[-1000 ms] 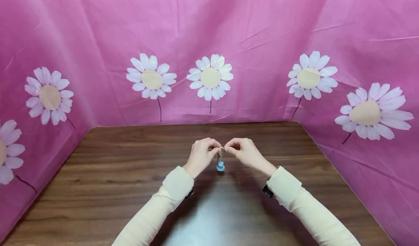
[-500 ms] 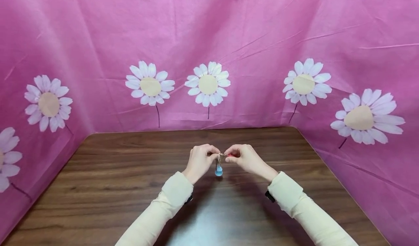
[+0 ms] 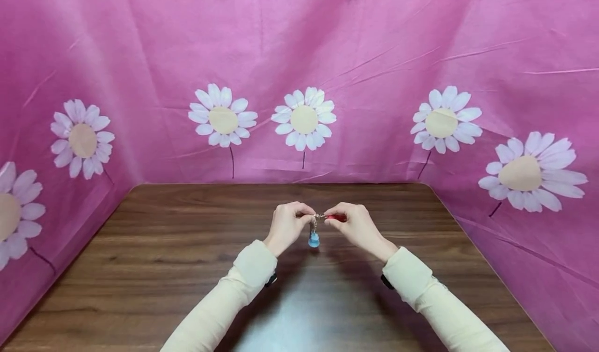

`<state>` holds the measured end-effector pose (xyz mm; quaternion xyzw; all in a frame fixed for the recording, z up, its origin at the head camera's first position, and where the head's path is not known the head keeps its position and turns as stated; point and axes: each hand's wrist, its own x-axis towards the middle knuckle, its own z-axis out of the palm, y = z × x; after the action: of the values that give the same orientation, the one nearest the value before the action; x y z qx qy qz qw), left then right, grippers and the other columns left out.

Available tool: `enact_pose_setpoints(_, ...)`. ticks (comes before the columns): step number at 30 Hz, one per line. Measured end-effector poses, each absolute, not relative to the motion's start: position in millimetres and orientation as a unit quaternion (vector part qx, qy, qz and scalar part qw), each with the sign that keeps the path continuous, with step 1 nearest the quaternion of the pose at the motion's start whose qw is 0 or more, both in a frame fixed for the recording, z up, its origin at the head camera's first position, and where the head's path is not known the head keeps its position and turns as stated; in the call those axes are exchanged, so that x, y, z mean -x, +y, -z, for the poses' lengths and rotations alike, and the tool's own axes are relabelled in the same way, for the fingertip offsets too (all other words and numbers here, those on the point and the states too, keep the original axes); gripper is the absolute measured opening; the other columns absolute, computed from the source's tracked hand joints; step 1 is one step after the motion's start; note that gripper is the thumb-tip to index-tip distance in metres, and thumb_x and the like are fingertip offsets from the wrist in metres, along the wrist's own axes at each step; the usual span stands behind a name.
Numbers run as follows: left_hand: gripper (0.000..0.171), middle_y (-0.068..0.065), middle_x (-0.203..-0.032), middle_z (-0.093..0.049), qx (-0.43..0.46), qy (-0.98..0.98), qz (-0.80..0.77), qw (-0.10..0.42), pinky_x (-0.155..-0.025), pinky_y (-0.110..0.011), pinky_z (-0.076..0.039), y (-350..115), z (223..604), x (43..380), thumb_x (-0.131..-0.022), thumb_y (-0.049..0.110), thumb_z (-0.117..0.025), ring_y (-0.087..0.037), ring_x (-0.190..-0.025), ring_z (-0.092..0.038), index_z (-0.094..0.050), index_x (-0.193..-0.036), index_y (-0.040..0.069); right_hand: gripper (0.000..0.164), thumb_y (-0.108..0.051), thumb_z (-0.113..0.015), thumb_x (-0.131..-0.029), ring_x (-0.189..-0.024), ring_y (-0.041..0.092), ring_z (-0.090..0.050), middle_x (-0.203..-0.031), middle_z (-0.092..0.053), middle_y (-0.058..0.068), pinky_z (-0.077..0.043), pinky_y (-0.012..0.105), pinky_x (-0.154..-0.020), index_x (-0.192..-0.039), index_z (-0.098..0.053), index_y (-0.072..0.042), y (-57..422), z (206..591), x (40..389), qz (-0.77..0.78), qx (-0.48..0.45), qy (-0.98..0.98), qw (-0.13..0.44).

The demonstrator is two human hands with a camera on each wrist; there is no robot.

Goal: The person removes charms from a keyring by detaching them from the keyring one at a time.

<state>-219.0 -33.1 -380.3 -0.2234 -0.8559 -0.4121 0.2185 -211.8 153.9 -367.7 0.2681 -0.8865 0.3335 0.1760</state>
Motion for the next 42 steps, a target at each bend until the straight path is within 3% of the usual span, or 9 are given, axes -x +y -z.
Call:
enact_pose_setpoints(5,0.004,0.002,-0.074,-0.071,0.206,-0.852,0.445,0.185,-0.06,-0.018,-0.046,-30,383,219,-0.074,0.014,-0.073,-0.007,-0.068,-0.064,-0.072,-0.077,0.012,0.015,-0.008,-0.075,-0.073,-0.066,0.005,-0.058,-0.077,-0.068,-0.003,-0.049,0.025,-0.059,-0.088,-0.073,-0.01,158,374,210,-0.343,-0.268,-0.881,0.187)
enact_pose_setpoints(19,0.004,-0.005,-0.074,-0.071,0.175,-0.822,0.523,0.141,-0.059,-0.018,-0.044,-31,381,224,-0.076,0.008,-0.071,-0.009,-0.067,-0.064,-0.071,-0.079,0.005,0.015,-0.01,-0.074,-0.074,-0.067,0.007,-0.059,-0.078,-0.069,0.001,-0.049,0.021,-0.059,-0.088,-0.072,-0.008,155,368,220,-0.411,-0.236,-0.872,0.121)
enact_pose_setpoints(30,0.005,-0.004,-0.076,-0.071,0.149,-0.821,0.536,0.13,-0.058,-0.018,-0.043,-31,384,224,-0.075,0.009,-0.072,-0.008,-0.067,-0.061,-0.072,-0.08,0.008,0.014,-0.006,-0.074,-0.074,-0.066,0.007,-0.06,-0.077,-0.069,0.001,-0.051,0.027,-0.06,-0.087,-0.072,-0.009,154,373,221,-0.421,-0.237,-0.869,0.105)
enact_pose_setpoints(42,0.005,-0.009,-0.076,-0.07,0.124,-0.798,0.575,0.13,-0.056,-0.018,-0.041,-34,383,224,-0.074,0.006,-0.072,-0.004,-0.064,-0.056,-0.071,-0.079,0.005,0.015,-0.01,-0.074,-0.074,-0.068,0.007,-0.061,-0.079,-0.069,0.001,-0.051,0.023,-0.061,-0.088,-0.072,-0.006,153,369,219,-0.428,-0.243,-0.865,0.096)
